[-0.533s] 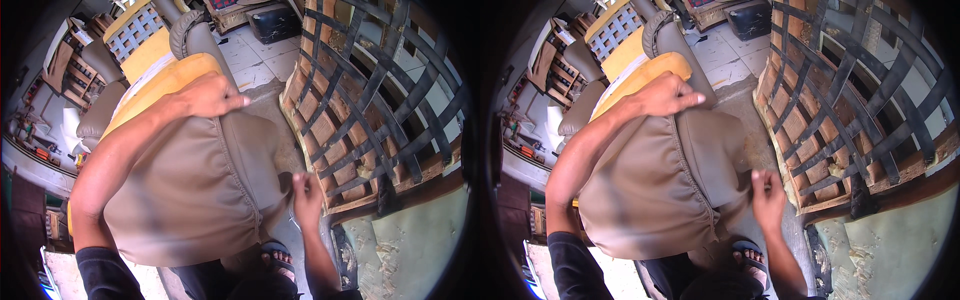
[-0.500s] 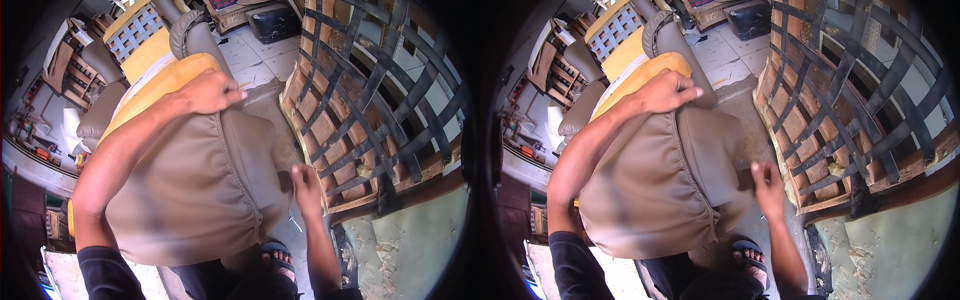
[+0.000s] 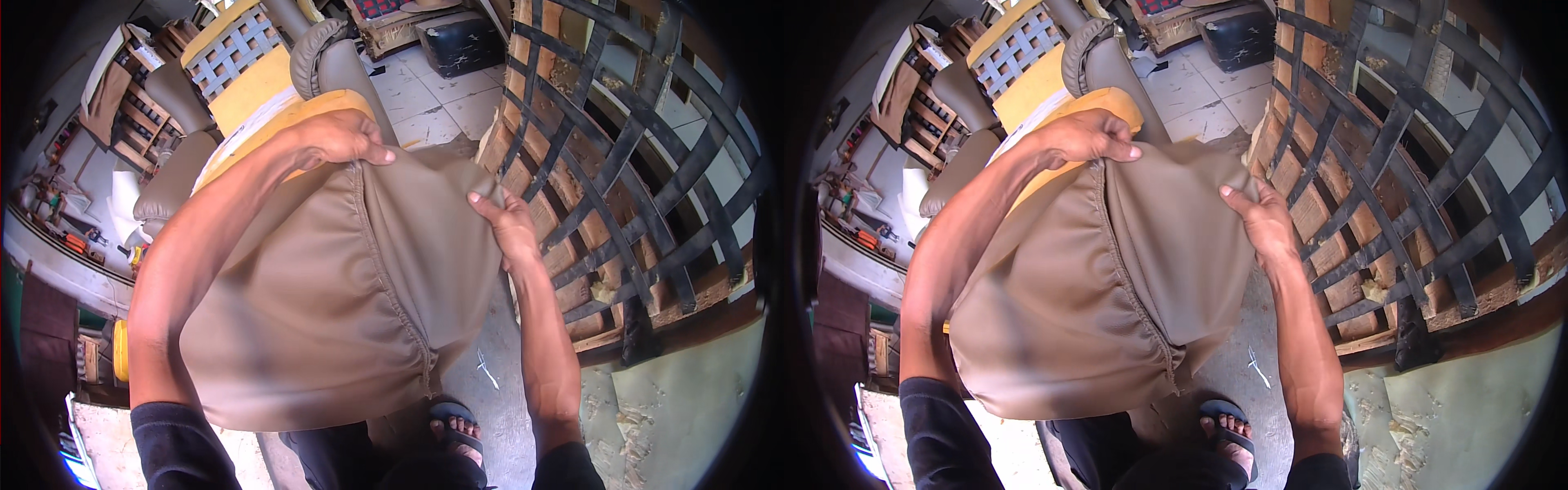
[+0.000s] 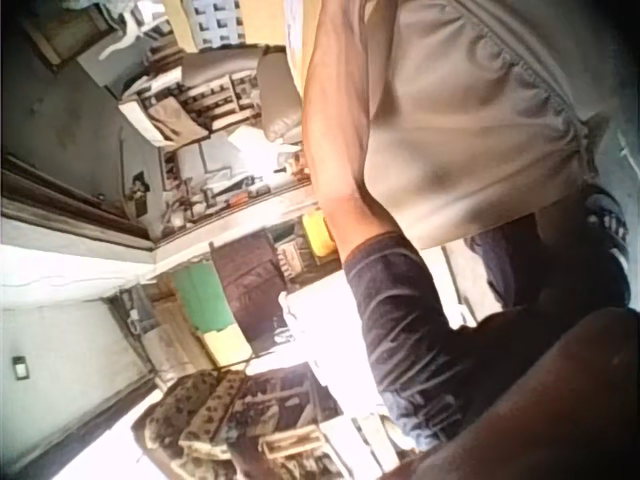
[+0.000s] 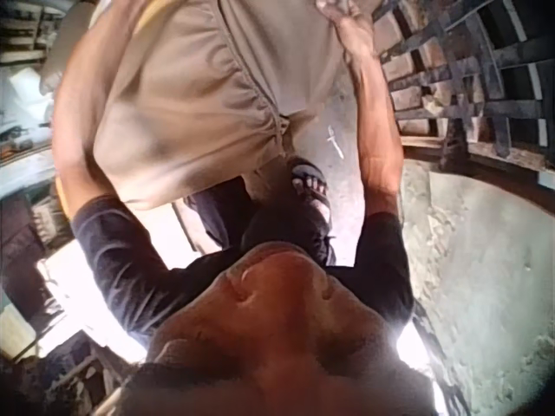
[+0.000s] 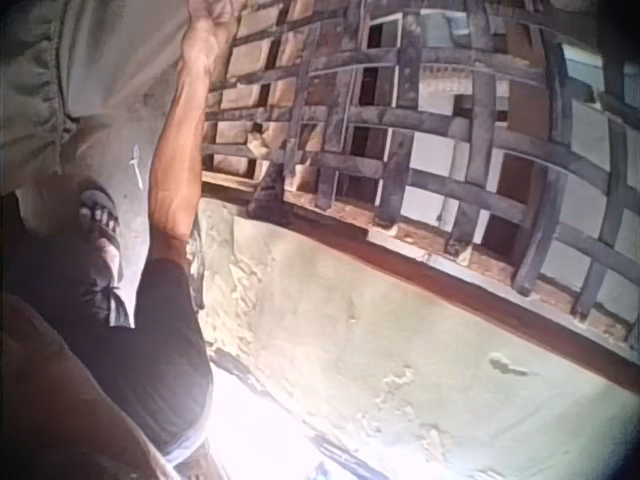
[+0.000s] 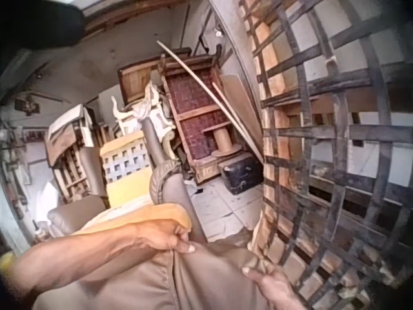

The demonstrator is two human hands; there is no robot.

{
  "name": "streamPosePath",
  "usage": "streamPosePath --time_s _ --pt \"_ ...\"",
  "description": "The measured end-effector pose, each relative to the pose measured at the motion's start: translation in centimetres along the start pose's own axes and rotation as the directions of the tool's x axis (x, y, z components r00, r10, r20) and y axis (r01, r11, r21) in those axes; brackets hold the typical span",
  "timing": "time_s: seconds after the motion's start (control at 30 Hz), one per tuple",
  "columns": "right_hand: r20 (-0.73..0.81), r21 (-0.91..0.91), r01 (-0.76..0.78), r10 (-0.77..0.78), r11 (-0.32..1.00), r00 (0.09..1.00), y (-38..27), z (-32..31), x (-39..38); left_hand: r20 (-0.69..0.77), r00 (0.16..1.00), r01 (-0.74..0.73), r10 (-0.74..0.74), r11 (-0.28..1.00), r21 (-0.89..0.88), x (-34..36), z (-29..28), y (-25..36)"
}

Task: The person positions a brown synthetic leather cover over a foam cushion and the frame of an armchair. They pull the fabric taut and tuck the edges into the gaps between the seat and backrest, smoothing the material with their hands.

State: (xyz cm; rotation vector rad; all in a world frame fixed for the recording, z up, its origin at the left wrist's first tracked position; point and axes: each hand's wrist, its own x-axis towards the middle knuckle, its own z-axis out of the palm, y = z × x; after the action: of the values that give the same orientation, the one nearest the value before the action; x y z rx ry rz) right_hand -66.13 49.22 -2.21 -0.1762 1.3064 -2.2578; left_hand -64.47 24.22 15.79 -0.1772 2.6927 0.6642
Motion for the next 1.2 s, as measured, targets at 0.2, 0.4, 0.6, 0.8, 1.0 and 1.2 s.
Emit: streamPosePath --time_s 0.2,0.4,0.6,0.8,1.0,1.2 --pt "-0.092 -0.312 -0.039 0.011 0.949 0.996 3.2 0.5 0.4 -0.085 0.984 0.173 -0.154 0.943 0.286 -0.6 0.6 -1.7" --pt "-0.13 -0.48 -0.182 0.135 0.858 0.982 5.0 -0.6 1.1 -0.305 0.921 -0.133 0.243 0.931 0.341 -3.0 1.0 -1.5" --pt "-0.206 -0.389 -0.134 0.056 0.911 0.977 6.5 -0.6 1.0 0.124 0.737 -0.632 0.665 0.613 0.474 -10.0 3.0 1.6" --pt "-0.253 -0.221 -0.043 -0.015 0.974 0.967 4.8 -1.0 -0.4 0.264 0.831 -0.534 0.489 0.572 0.623 -12.8 3.1 2.3" --pt "-0.189 -0.144 0.059 -0.086 0.988 0.978 -2.4 0.5 -4.7 0.329 0.792 -0.61 0.514 0.663 0.433 -16.6 -1.0 2.6" --pt "-0.067 -0.459 0.163 -0.217 0.874 0.974 -4.0 5.3 -4.8 0.2 0.911 -0.413 0.361 0.792 0.451 -22.6 -3.6 0.9"
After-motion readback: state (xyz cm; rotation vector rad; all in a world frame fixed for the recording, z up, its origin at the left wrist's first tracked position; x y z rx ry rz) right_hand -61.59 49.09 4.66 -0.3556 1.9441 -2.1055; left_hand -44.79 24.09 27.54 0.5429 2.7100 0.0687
